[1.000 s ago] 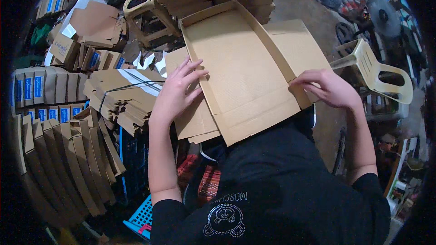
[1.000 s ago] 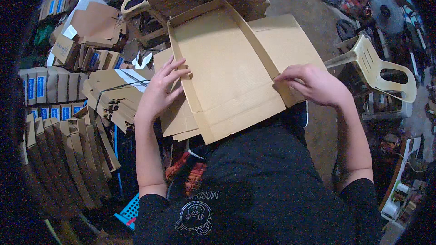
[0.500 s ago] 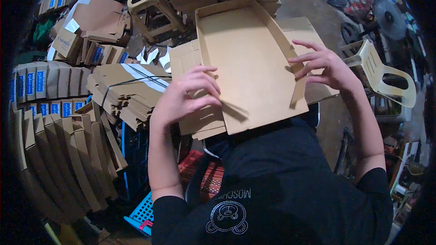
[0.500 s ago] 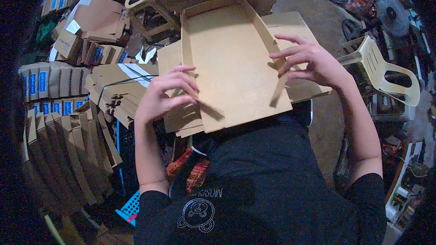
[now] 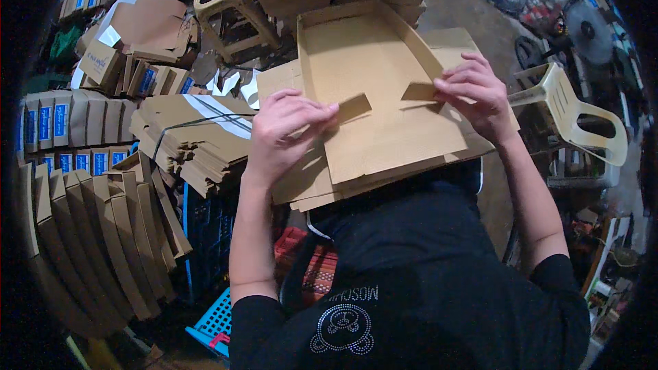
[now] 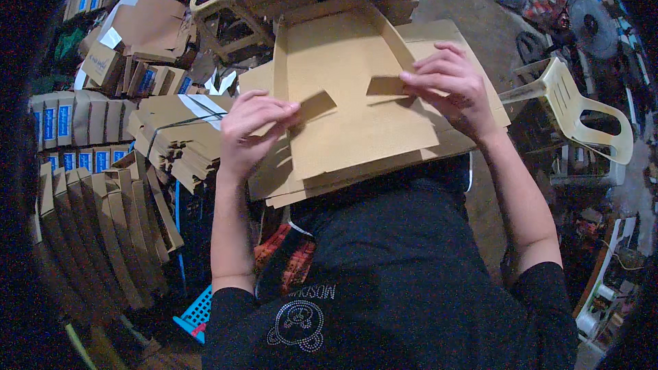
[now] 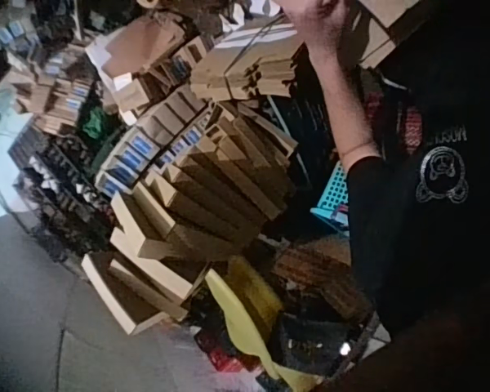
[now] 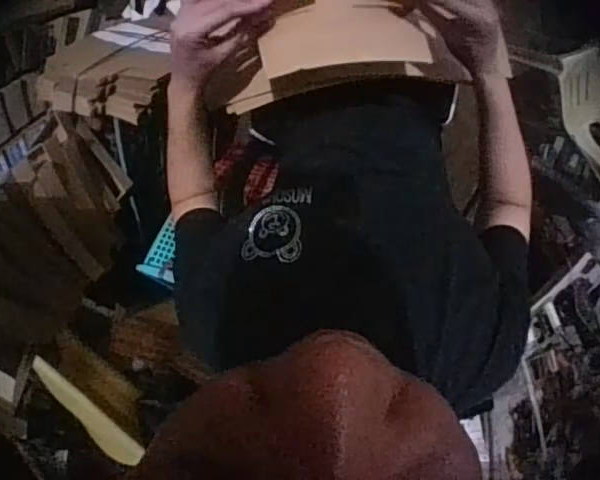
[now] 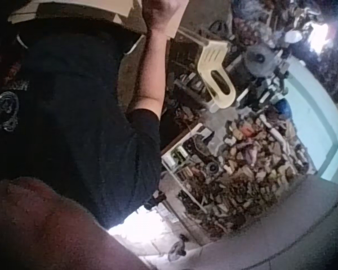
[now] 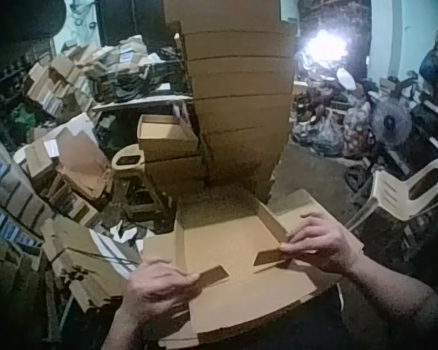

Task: Folding cardboard sheets into shoe box components.

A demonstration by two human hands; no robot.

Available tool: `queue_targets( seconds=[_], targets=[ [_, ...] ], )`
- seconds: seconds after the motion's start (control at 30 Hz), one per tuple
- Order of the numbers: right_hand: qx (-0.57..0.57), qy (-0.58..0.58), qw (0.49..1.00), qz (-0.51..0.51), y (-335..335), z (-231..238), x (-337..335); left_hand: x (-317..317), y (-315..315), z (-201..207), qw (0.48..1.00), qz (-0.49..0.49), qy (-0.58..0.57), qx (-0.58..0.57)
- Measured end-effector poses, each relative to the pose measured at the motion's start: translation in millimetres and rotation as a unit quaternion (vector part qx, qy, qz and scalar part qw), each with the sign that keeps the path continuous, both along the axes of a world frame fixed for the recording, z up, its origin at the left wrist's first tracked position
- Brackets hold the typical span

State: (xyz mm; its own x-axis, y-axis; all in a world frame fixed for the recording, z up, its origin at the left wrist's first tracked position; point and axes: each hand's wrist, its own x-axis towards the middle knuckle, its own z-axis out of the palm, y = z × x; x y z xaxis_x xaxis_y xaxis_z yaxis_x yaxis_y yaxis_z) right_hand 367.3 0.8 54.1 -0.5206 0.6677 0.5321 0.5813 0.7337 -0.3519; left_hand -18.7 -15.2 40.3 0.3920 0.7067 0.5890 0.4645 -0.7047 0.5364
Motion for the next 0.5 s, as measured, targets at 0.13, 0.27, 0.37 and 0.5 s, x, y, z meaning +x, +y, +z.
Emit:
queue_targets(
  seconds=[0.13, 0.27, 0.37, 0.5],
  targets=[
    [0.001, -0.111, 0.992, 0.068, -7.8, -17.6, 0.6, 4.6, -2.5, -12.6, 0.989, -0.076, 0.120, -0.038],
    [-0.007, -0.125, 0.990, 0.064, -16.1, -28.5, 2.2, 11.4, -7.6, -14.4, 0.979, -0.066, 0.189, -0.043],
    [0.001, -0.143, 0.988, 0.051, -24.8, -22.1, -0.8, 19.3, -22.3, 9.6, 0.968, -0.041, 0.239, -0.065],
    [-0.021, -0.191, 0.980, 0.046, -34.4, -7.5, 2.3, 30.3, -39.5, 27.2, 0.946, -0.018, 0.309, -0.090]
  ],
)
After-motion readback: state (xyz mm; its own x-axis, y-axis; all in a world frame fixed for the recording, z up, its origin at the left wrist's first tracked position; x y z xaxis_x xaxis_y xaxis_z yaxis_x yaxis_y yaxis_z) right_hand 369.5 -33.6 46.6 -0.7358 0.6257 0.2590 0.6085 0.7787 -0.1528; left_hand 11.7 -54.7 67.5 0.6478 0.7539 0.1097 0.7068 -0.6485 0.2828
